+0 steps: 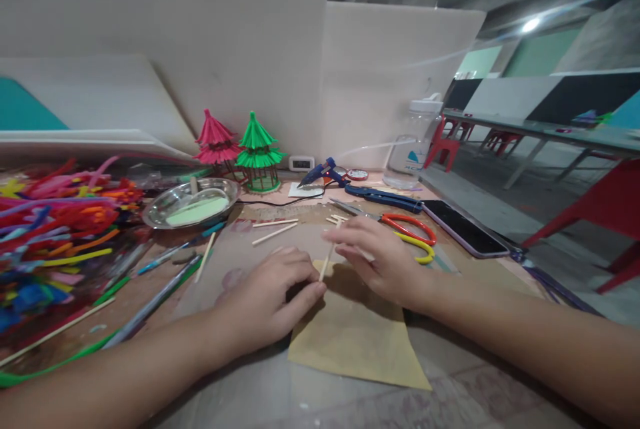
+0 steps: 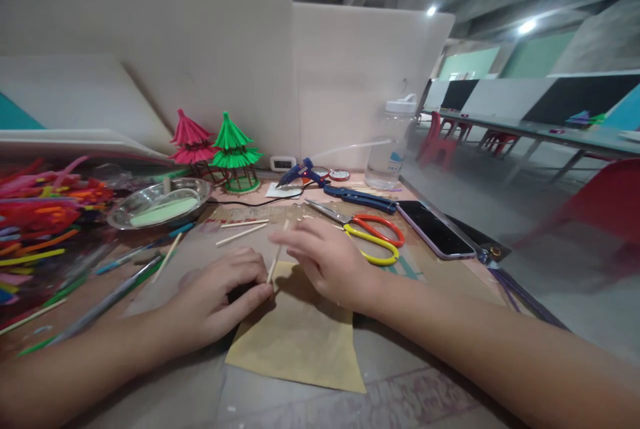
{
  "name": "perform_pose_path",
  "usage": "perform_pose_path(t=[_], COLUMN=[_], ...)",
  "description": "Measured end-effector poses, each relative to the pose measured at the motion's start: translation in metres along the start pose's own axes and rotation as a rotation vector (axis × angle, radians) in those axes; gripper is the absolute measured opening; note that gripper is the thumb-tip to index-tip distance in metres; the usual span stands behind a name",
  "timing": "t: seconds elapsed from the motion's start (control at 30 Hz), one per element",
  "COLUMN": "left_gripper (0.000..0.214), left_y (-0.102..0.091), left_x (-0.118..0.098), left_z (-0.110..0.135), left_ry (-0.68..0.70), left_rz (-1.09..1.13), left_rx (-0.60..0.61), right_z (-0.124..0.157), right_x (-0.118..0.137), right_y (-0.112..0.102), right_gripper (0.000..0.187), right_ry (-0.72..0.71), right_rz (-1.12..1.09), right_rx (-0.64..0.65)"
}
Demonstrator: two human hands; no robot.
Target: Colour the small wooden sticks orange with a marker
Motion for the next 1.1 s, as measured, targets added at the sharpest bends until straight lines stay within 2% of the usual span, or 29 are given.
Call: perform_pose_path(t=[0.07,0.13,0.2,0.33,0.4,0.5,0.57,0.77,0.83,1.0,1.1], left_gripper=[0.028,0.025,0.018,0.037,0.041,0.036,0.030,0.031,0.034,0.032,0.034], left_y=[-0.001,-0.002,-0.004,0.001,0.005,0.007,0.007,0.008,0.009,0.009,0.009], left_x=[-0.004,-0.005,-0.002,0.008,0.012,0.013,0.012,0.012,0.012,0.012,0.012], left_z=[0.000,0.001,0.000,0.000,0.000,-0.001,-0.001,-0.002,-0.002,-0.003,-0.003], left_ry=[0.051,0.064,0.034,-0.070,-0.111,-0.106,-0.089,-0.078,-0.065,-0.095,-0.095], left_rz=[0.019,0.037,0.001,-0.147,-0.169,-0.176,-0.182,-0.213,-0.220,-0.212,-0.225], left_rx=[0.035,0.044,0.028,0.072,0.111,0.126,0.135,0.157,0.165,0.162,0.160], right_z=[0.000,0.001,0.001,0.006,0.007,0.007,0.007,0.005,0.005,0.004,0.004], right_x=[0.000,-0.001,-0.005,-0.010,-0.006,0.004,0.007,-0.001,-0.004,-0.003,-0.006], right_y=[0.000,-0.001,-0.004,-0.005,-0.001,0.011,0.016,0.015,0.013,0.016,0.016], right_gripper=[0.024,0.021,0.019,0.022,0.019,0.017,0.016,0.015,0.015,0.017,0.016], right_ry=[-0.201,-0.214,-0.078,0.331,0.398,0.328,0.271,0.150,0.150,0.134,0.156], right_rz=[0.129,0.167,0.136,-0.025,-0.077,-0.085,-0.066,0.073,0.108,0.027,0.079], right_rx=[0.094,0.105,0.094,0.079,0.158,0.343,0.406,0.436,0.440,0.429,0.417])
Point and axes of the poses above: each hand's wrist, its own z-axis away from the middle knuckle, its own y-axis out of the palm, x = y × z, the point moved 3 cm from there along -z, towards the middle knuckle, and after that the axes turned 14 degrees about -x, right-handed, at the moved point
